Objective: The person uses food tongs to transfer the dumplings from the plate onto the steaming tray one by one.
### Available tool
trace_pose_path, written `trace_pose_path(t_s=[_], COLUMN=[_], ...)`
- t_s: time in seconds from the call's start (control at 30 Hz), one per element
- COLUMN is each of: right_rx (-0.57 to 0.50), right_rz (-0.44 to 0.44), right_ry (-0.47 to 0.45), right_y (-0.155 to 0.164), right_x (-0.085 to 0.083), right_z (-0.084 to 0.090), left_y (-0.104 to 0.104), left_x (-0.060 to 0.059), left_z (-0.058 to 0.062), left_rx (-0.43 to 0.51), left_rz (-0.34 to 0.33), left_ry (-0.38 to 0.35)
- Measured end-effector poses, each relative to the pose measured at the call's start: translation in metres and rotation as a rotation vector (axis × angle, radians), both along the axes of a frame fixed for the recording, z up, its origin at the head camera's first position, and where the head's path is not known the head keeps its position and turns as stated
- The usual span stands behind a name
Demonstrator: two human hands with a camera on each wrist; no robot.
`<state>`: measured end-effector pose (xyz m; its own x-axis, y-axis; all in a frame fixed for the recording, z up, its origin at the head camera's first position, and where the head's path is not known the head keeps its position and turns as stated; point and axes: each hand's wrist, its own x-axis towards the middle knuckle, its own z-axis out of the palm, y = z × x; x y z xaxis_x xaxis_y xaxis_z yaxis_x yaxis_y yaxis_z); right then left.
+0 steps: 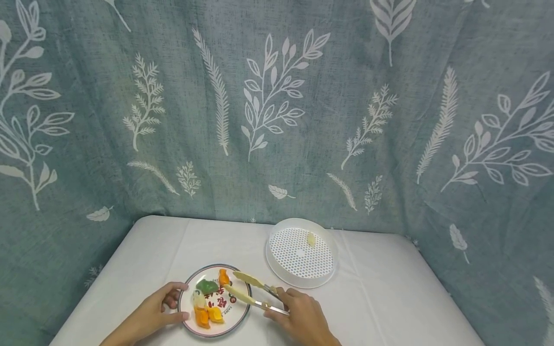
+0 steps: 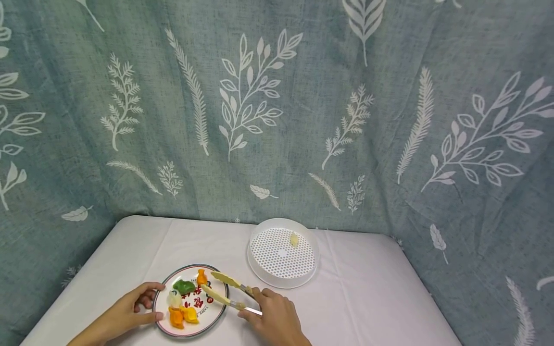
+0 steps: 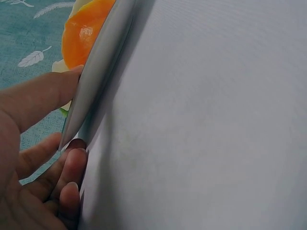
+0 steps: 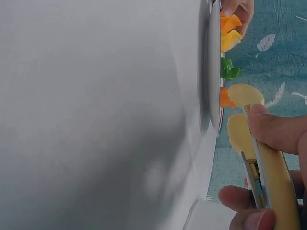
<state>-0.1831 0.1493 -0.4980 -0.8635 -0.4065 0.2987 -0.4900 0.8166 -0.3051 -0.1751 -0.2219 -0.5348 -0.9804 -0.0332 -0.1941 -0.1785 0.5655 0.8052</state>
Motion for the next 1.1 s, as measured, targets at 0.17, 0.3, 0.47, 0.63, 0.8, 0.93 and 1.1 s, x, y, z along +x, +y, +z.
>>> trace_pose_path(t_s=[0.17, 0.3, 0.47, 0.63, 0.8, 0.93, 1.1], right_rx=[0.015, 0.036, 0.066, 0.079, 0.114, 0.143, 0.158], right_rz=[0.016, 0.03, 0.008, -0.009, -0.024, -0.017, -0.009], right_ry=[0.001, 0.014, -0.017, -0.031, -0.047, -0.022, 0.014], right_y=[-0.005, -0.009, -0.013, -0.017, -0.019, -0.021, -0.022], right_x=[-0.001, -0.002, -0.003, -0.003, -0.004, -0.004, -0.004], right_z=[-0.003, -0.006, -0.01, -0.012, -0.01, -0.009, -0.009], left_y=[-0.001, -0.002, -0.001, -0.003, -0.003, -0.002, -0.003], left_x=[-0.001, -0.001, 0.0, 0.002, 0.002, 0.0, 0.001], left_z=[0.0, -0.001, -0.001, -0.001, 0.0, 0.001, 0.001], left_rx=[-0.013, -0.031, -0.023, -0.007, -0.013, -0.031, -0.027], left_rz=[-0.027, -0.037, -0.042, -0.062, -0.057, -0.043, -0.049], left_ry=[0.01, 0.019, 0.026, 0.045, 0.041, 0.032, 0.036])
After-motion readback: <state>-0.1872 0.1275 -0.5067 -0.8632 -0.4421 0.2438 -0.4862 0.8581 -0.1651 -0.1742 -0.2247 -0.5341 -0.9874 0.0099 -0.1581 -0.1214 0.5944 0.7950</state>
